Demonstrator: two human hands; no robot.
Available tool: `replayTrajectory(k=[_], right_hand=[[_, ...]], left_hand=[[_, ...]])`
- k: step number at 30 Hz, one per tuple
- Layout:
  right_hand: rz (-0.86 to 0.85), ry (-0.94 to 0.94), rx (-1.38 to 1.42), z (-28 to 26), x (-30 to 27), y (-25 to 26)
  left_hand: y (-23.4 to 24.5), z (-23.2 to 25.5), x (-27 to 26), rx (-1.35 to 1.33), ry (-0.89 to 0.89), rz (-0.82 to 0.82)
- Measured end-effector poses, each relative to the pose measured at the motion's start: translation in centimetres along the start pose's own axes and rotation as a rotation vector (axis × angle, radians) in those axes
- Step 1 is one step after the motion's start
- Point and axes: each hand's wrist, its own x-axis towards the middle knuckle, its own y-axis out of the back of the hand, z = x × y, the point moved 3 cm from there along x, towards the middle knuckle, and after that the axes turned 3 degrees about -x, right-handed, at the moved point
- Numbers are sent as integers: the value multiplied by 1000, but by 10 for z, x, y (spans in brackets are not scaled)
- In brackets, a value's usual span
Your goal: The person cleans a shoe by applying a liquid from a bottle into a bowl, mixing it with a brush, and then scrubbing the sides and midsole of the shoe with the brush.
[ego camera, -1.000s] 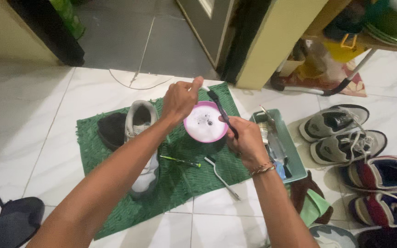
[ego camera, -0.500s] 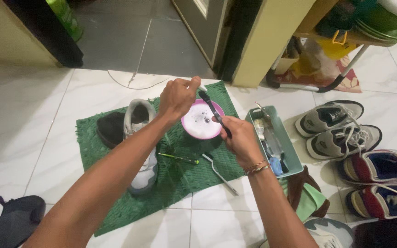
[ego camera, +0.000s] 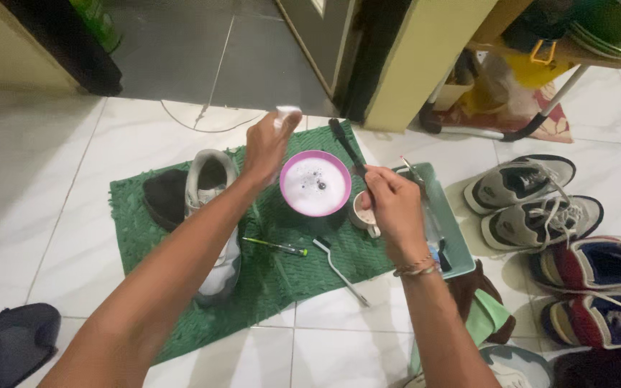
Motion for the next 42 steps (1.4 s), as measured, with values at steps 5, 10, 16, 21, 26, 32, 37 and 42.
replayTrajectory(k=[5, 10, 16, 21, 26, 32, 37, 42], right_hand=[[141, 297, -917, 37, 9, -21], [21, 263, -1127, 65, -2, -49], [240, 321, -763, 54, -32, -30], [179, 375, -650, 78, -45, -35], [137, 294, -647, 105, -53, -41], [185, 375, -625, 118, -57, -49], [174, 354, -622, 103, -55, -57], [89, 285, -547, 78, -59, -76]], left_hand=[[-21, -39, 28, -190, -130, 80], [-30, -55, 53, -101, -91, 129], [-43, -86, 41, -155, 53, 6], [-59, -104, 40, -125, -50, -49], [-45, -88, 41, -56, -3, -109], [30, -49, -20, 97, -381, 28], [116, -33, -139, 341, -512, 187], [120, -53, -250, 637, -283, 136]])
